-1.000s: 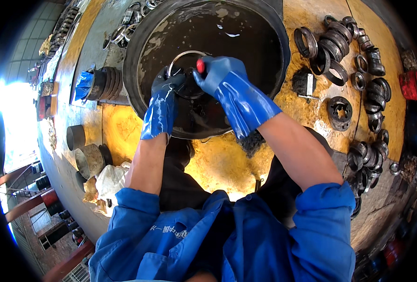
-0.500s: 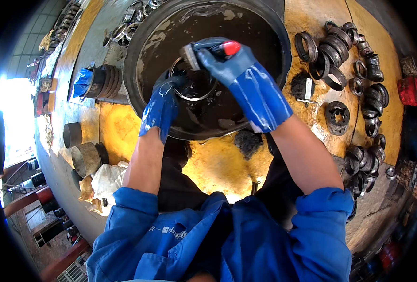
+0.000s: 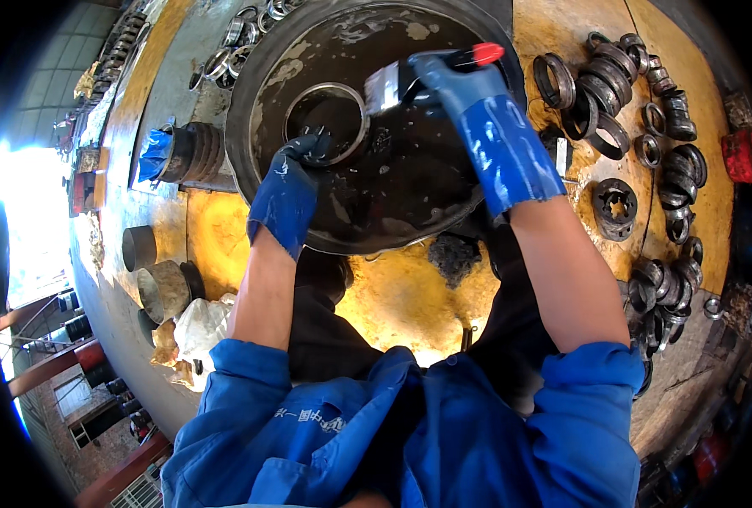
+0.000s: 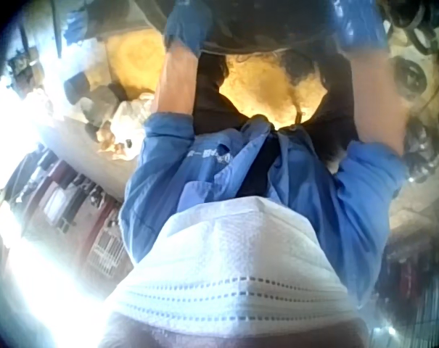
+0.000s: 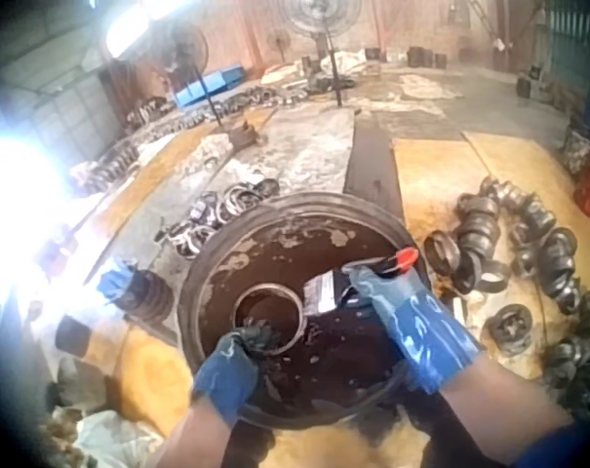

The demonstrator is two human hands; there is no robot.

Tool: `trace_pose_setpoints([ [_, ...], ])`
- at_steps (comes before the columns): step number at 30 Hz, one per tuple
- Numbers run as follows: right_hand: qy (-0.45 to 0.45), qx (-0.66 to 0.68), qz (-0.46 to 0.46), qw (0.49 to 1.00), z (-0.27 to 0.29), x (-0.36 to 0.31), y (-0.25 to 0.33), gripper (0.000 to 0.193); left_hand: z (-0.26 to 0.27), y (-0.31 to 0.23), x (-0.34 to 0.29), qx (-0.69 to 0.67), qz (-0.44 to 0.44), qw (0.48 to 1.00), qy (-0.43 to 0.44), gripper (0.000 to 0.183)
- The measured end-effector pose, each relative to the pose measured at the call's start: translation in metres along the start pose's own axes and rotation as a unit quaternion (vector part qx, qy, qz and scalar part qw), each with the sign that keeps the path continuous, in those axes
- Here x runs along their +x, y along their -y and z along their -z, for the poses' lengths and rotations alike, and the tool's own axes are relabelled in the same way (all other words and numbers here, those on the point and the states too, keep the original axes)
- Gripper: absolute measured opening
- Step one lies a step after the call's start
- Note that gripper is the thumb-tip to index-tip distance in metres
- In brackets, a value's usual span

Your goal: The person cleans various metal components by scrubbing them with a brush inside a large bucket of fluid.

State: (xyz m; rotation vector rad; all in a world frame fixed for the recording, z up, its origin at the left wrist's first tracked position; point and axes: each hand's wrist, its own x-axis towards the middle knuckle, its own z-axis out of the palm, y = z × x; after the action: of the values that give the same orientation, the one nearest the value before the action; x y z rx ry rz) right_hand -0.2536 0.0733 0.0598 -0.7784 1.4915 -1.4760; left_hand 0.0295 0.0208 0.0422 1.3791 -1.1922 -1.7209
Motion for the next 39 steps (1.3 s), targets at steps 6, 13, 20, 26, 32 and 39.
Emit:
trace_pose_setpoints([
  [6, -0.004, 0.025, 0.116, 0.993, -0.014, -0.002, 0.006, 0.025, -0.023, -0.005, 0.015, -0.222, 0.15, 0.963, 0.038, 0.038],
  [13, 0.037, -0.186, 0.404, 0.895, -0.036, -0.021, -0.008, 0.029, -0.05, -0.006, 0.015, -0.462, 0.312, 0.83, 0.007, 0.04],
  [20, 0.125, -0.249, 0.494, 0.824, -0.046, -0.042, -0.003, 0.042, -0.009, 0.048, 0.055, -0.536, 0.288, 0.78, 0.146, 0.038],
  [26, 0.208, -0.306, 0.514, 0.774, -0.05, -0.056, -0.018, 0.047, -0.008, 0.053, 0.047, -0.487, 0.236, 0.821, 0.185, 0.036],
  [32, 0.286, -0.28, 0.483, 0.779, -0.051, -0.055, -0.029, 0.045, -0.004, 0.042, 0.033, -0.395, 0.162, 0.879, 0.214, 0.035],
  [39, 0.301, -0.163, 0.392, 0.854, -0.041, -0.047, -0.012, 0.037, -0.014, 0.038, 0.035, -0.327, 0.131, 0.9, 0.256, 0.035],
])
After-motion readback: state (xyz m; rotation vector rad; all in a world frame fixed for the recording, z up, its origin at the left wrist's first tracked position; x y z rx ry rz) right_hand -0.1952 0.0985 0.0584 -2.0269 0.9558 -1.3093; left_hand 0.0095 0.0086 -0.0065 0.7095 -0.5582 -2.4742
